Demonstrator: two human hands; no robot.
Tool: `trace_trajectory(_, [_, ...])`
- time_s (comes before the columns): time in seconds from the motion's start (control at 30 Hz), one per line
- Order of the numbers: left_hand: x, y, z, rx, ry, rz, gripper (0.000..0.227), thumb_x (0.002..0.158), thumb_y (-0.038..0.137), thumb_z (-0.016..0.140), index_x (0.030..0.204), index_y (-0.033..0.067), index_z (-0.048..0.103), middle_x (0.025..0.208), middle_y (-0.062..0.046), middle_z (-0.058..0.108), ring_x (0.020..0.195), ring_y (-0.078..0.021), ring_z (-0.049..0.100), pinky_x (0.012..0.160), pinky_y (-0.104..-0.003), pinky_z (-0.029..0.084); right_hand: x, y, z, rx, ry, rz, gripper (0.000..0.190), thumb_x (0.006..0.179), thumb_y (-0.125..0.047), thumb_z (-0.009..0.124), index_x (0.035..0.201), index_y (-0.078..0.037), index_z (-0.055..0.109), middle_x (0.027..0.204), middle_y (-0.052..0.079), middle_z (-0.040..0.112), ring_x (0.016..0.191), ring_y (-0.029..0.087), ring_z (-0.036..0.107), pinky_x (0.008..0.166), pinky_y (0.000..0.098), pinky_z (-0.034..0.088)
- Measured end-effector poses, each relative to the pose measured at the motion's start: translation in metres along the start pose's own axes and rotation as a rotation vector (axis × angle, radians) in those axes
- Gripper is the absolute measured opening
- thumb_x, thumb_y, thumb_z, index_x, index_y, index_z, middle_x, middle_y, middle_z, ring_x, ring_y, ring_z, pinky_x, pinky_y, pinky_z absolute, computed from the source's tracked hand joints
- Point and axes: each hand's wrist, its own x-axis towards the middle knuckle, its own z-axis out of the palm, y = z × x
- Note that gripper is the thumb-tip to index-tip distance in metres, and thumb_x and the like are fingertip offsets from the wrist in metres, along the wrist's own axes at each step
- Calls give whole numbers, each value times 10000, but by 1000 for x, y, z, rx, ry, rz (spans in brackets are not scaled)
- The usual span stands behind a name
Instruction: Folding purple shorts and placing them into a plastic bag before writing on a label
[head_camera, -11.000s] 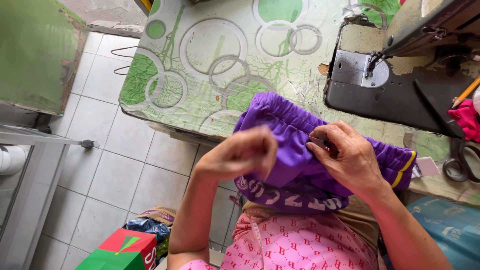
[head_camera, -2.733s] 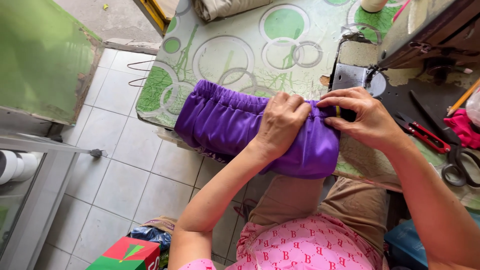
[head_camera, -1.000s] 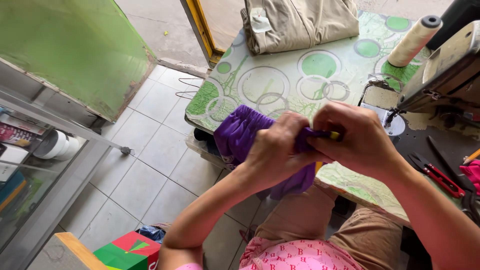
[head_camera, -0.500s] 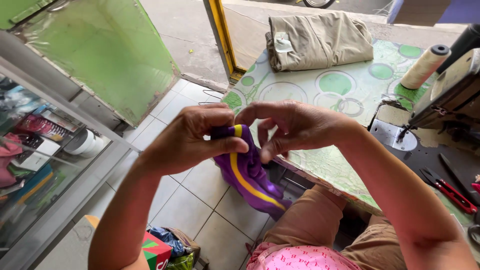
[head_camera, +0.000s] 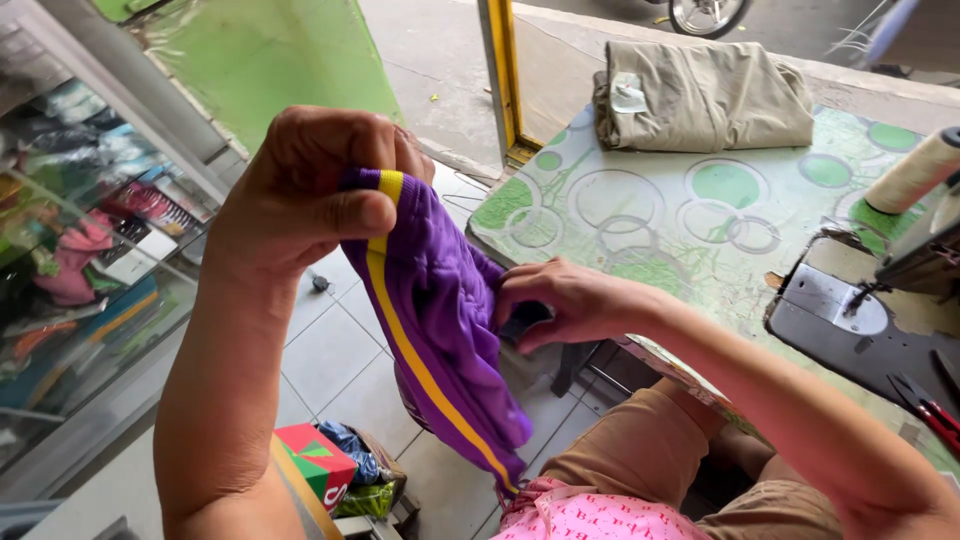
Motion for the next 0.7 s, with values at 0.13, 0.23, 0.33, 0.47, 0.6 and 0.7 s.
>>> trace_trajectory(0.13, [-18,1,-6,21,39,16,315,855,197,747,703,118,483,650,7,481,651,-167,410,695,-322,373,-14,25,-3,-344,53,257,310,869,-339,803,1062,-229,586,940,-88,729,849,146,735,880,424,389])
trace_trajectory(0.23, [-37,-3,-24,150,84,-59,378,846,96,771,713,146,421,682,17,492,678,-128,447,728,-288,400,-26,28,-8,-593,-2,245,319,788,-171,678,1089,-270,639,859,-2,728,860,245,600,843,427,347])
trace_trajectory(0.33, [-62,-8,-50,314,128,-302,232,865,87,813,851,124,584,749,75,464,673,-28,449,569,-169,360,-44,58,-39,-832,75,289,116,778,-282,696,733,-300,591,710,-91,638,865,201,595,803,435,361])
trace_trajectory(0.47, [-82,-16,-62,483,142,-510,310,872,100,814,939,137,513,801,25,514,702,-84,514,573,-220,461,-44,47,-78,-659,-21,483,85,913,-335,661,934,-285,726,959,-93,766,1209,201,573,1039,470,334])
trace_trajectory(0.6, [-90,-28,-54,641,104,-702,292,838,288,772,1043,159,610,781,16,497,669,-110,483,596,-253,408,-23,35,-87,-709,-93,596,105,959,-284,566,926,-184,574,819,31,651,856,276,642,844,447,398])
trace_trajectory(0.7, [-93,-39,-46,789,117,-714,271,823,373,800,1000,178,735,782,64,549,739,-70,484,685,-251,378,-9,35,-91,-727,-144,608,138,958,-281,573,940,-145,568,832,70,671,810,319,655,748,466,460])
